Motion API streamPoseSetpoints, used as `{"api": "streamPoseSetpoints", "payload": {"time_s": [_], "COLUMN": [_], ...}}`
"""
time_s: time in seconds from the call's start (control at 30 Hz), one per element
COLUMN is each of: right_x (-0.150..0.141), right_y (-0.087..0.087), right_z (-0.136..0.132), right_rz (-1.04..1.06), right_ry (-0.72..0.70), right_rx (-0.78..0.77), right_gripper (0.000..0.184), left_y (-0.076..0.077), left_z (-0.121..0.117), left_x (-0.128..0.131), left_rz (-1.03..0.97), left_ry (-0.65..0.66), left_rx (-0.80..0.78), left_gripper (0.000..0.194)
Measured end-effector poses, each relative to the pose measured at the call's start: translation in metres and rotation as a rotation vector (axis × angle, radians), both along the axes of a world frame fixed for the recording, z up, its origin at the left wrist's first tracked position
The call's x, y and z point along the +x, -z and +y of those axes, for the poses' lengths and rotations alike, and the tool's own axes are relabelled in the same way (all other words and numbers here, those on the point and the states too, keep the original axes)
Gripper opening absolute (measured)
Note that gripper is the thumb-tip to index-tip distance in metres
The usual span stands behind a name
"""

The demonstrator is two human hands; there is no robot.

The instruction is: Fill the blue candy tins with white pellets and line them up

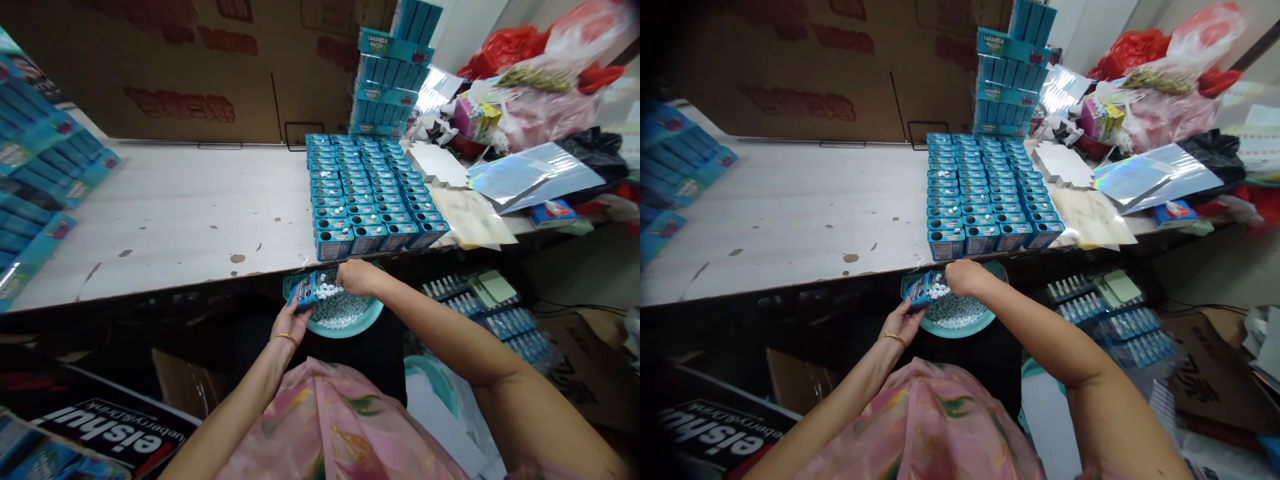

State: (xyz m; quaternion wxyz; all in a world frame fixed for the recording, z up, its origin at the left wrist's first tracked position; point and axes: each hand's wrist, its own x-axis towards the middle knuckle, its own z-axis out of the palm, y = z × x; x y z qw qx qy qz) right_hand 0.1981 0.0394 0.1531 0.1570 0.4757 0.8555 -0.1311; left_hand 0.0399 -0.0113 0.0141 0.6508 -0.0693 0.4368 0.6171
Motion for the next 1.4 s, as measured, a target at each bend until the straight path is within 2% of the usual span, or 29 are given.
{"api": "streamPoseSetpoints", "payload": {"time_s": [0.2,0.3,0.4,0.5,0.6,0.7,0.87,0.93,1.03,1.1,1.2,1.3,1.4], "right_x": [0.015,0.038,0.064,0.078,0.076,0.063,0.049,0.048,0.051,0.054,0.056,0.053,0.049], "right_y": [-0.013,-0.007,0.017,0.056,0.095,0.125,0.154,0.162,0.171,0.174,0.175,0.175,0.177], "right_z": [-0.004,-0.006,-0.006,-0.004,-0.003,-0.005,-0.01,-0.01,-0.01,-0.01,-0.011,-0.012,-0.014], "right_rz": [0.024,0.128,0.259,0.296,0.236,0.133,0.1,0.111,0.133,0.145,0.158,0.174,0.199], "right_ry": [0.036,0.042,0.157,0.318,0.329,0.366,0.399,0.395,0.384,0.378,0.38,0.396,0.425], "right_rx": [0.016,-0.001,-0.112,-0.192,-0.138,-0.073,-0.081,-0.101,-0.131,-0.142,-0.145,-0.145,-0.136], "right_gripper": [0.032,0.03,0.033,0.035,0.034,0.036,0.038,0.039,0.041,0.04,0.037,0.036,0.038], "left_y": [-0.002,-0.002,-0.002,-0.002,-0.003,-0.007,-0.023,-0.036,-0.064,-0.085,-0.107,-0.113,-0.108], "left_z": [0.002,0.001,-0.004,-0.009,-0.013,-0.015,-0.025,-0.031,-0.034,-0.025,0.007,0.054,0.1], "left_x": [-0.004,-0.01,-0.017,-0.022,-0.02,-0.017,-0.02,-0.023,-0.026,-0.028,-0.033,-0.041,-0.045], "left_rz": [-0.026,-0.055,-0.087,-0.125,-0.066,0.115,0.255,0.239,0.199,0.179,0.149,0.148,0.183], "left_ry": [-0.017,-0.006,0.002,0.014,0.036,0.029,0.001,0.011,0.012,-0.003,-0.003,0.017,0.052], "left_rx": [-0.005,-0.002,-0.011,-0.039,-0.032,0.022,0.058,0.068,0.102,0.136,0.188,0.195,0.137], "left_gripper": [0.015,0.014,0.013,0.014,0.013,0.013,0.014,0.013,0.013,0.014,0.014,0.011,0.011]}}
